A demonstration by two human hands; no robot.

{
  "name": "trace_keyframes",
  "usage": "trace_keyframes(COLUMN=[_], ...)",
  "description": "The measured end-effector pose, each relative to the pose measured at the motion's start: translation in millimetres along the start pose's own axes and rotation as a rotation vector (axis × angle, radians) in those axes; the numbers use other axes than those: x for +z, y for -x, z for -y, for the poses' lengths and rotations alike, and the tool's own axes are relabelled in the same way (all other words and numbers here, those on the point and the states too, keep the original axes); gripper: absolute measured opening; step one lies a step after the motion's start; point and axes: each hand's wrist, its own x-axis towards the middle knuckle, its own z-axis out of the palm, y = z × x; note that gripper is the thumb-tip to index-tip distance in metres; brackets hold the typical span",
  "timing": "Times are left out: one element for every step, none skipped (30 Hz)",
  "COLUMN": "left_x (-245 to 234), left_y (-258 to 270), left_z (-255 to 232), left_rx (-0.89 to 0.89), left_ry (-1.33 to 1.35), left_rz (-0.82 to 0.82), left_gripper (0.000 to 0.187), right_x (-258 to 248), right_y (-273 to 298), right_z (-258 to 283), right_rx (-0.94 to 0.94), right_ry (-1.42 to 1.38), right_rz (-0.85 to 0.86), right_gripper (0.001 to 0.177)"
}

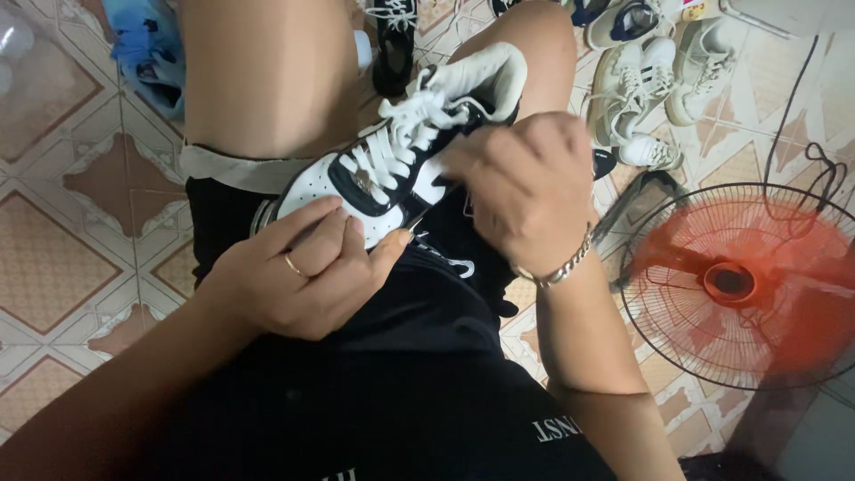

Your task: The person cleans different pairs of shoes by hand using a cloth and a cleaning solution from a bottle, then places them in plastic bags.

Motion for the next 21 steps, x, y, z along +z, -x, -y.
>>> trace_keyframes(left_x=[-0.1, 0.1, 0.1, 0.2, 0.1, 0.6, 2.2, 4.1, 6.0, 8.4, 11.3, 14.1, 15.4, 14.8, 14.2, 14.8, 15.7, 15.9, 16.6, 18.7, 21.7], left_y=[0.6, 1.6, 2.9, 4.3, 5.6, 7.3, 9.7, 13.1, 17.2, 21.0, 24.1, 26.9, 29.7, 32.4, 34.3, 35.0, 35.1, 35.5, 35.3, 34.3, 33.1], left_z=[-1.6, -2.5, -2.9, -2.0, -2.8, -4.7, -5.4, -4.5, -2.9, -2.7, -3.6, -4.0, -4.0, -4.8, -5.6, -4.1, -1.8, 0.3, 1.9, 2.0, 2.2], left_rx=[-0.025, -0.024, -0.023, -0.017, -0.052, -0.087, -0.121, -0.161, -0.201, -0.245, -0.291, -0.337, -0.384, -0.464, -0.544, -0.618, -0.612, -0.608, -0.603, -0.599, -0.594], left_ry=[0.008, 0.008, 0.007, 0.005, 0.016, 0.028, 0.041, 0.042, 0.043, 0.04, 0.068, 0.093, 0.117, 0.159, 0.201, 0.244, 0.24, 0.241, 0.243, 0.213, 0.183], left_rz=[0.003, 0.008, 0.013, 0.017, 0.009, -0.001, -0.011, -0.004, 0.003, 0.01, 0.0, -0.01, -0.02, -0.014, -0.008, -0.005, -0.013, -0.017, -0.02, -0.035, -0.051], left_gripper=[0.02, 0.022, 0.024, 0.025, 0.023, 0.021, 0.02, 0.022, 0.025, 0.029, 0.03, 0.032, 0.034, 0.041, 0.047, 0.053, 0.054, 0.055, 0.056, 0.054, 0.052], right_x=[2.3, 5.2, 6.7, 6.8, 6.3, 6.0, 7.7, 11.7, 17.2, 22.7, 27.6, 33.9, 42.6, 51.3, 58.6, 65.7, 73.4, 79.0, 82.7, 84.9, 86.1], right_y=[0.9, 2.2, 3.9, 5.5, 7.9, 11.6, 14.7, 17.4, 21.8, 28.8, 36.5, 41.9, 45.2, 48.7, 51.3, 52.1, 50.9, 49.7, 47.5, 44.9, 42.1], right_z=[2.3, 5.6, 7.2, 6.3, 4.2, 1.3, -5.3, -13.5, -17.8, -17.7, -15.8, -15.3, -14.8, -11.4, -8.0, -3.6, 2.8, 10.9, 16.0, 19.4, 22.8], right_rx=[-0.002, -0.006, -0.009, -0.016, -0.023, -0.03, 0.031, 0.092, 0.153, 0.308, 0.461, 0.609, 0.607, 0.61, 0.614, 0.599, 0.583, 0.574, 0.572, 0.566, 0.561], right_ry=[0.006, 0.012, 0.019, -0.02, -0.059, -0.095, 0.012, 0.117, 0.222, 0.087, -0.051, -0.193, -0.2, -0.206, -0.213, -0.224, -0.236, -0.25, -0.221, -0.195, -0.168], right_rz=[-0.003, -0.005, -0.006, -0.001, 0.004, 0.01, -0.049, -0.106, -0.164, -0.246, -0.33, -0.416, -0.434, -0.448, -0.462, -0.454, -0.446, -0.434, -0.428, -0.418, -0.409], right_gripper=[0.033, 0.033, 0.034, 0.031, 0.028, 0.025, 0.024, 0.023, 0.022, 0.019, 0.016, 0.014, 0.013, 0.013, 0.012, 0.013, 0.015, 0.017, 0.018, 0.018, 0.019])
